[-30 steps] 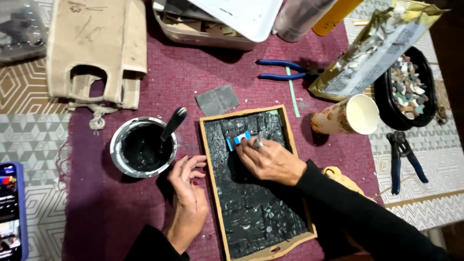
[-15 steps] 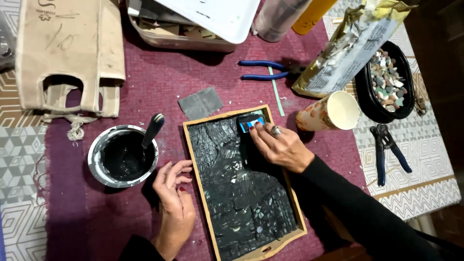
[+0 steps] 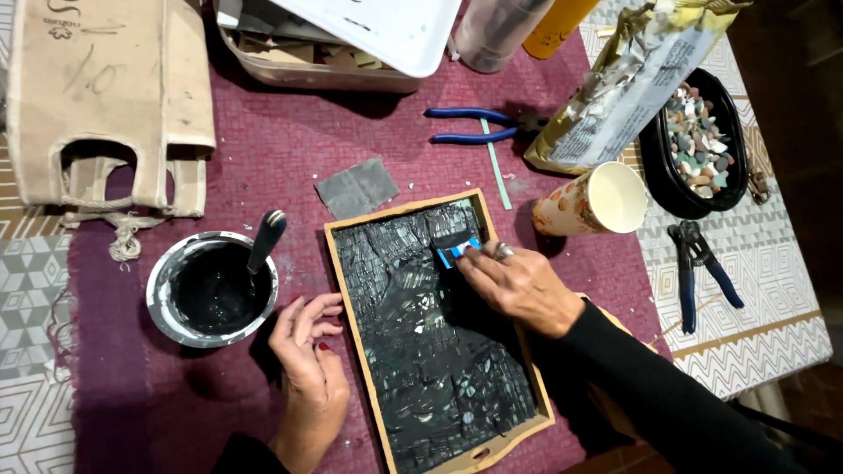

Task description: Applying a layer of black coating to the base of a wooden tray using a brush and a small blue scraper.

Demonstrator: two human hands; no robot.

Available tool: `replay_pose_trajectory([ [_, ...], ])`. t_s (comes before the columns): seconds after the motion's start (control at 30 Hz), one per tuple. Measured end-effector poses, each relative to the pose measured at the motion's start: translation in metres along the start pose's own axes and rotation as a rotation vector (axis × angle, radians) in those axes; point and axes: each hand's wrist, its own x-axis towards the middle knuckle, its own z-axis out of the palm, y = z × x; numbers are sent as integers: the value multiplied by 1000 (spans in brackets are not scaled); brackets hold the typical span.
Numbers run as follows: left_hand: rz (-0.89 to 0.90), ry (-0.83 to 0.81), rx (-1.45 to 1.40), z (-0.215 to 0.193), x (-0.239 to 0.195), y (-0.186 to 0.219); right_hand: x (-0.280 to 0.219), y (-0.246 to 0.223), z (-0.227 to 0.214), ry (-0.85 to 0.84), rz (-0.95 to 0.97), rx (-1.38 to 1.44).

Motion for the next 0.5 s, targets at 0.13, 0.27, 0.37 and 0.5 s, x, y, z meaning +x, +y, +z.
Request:
replay_pose_trajectory([
  [0.13,-12,3,-8,-1,0,3,10,8,-5,161,66,-80],
  [0.27,-9,-23,5,-1,3,5,33,10,-8,217,51,26],
  [0.37,-4,-32,24,-2,2,6,54,3,-10,254,-45,46],
  [0.5,-13,-26,9,-2,2,7,56,1,-11,112,-147,74],
])
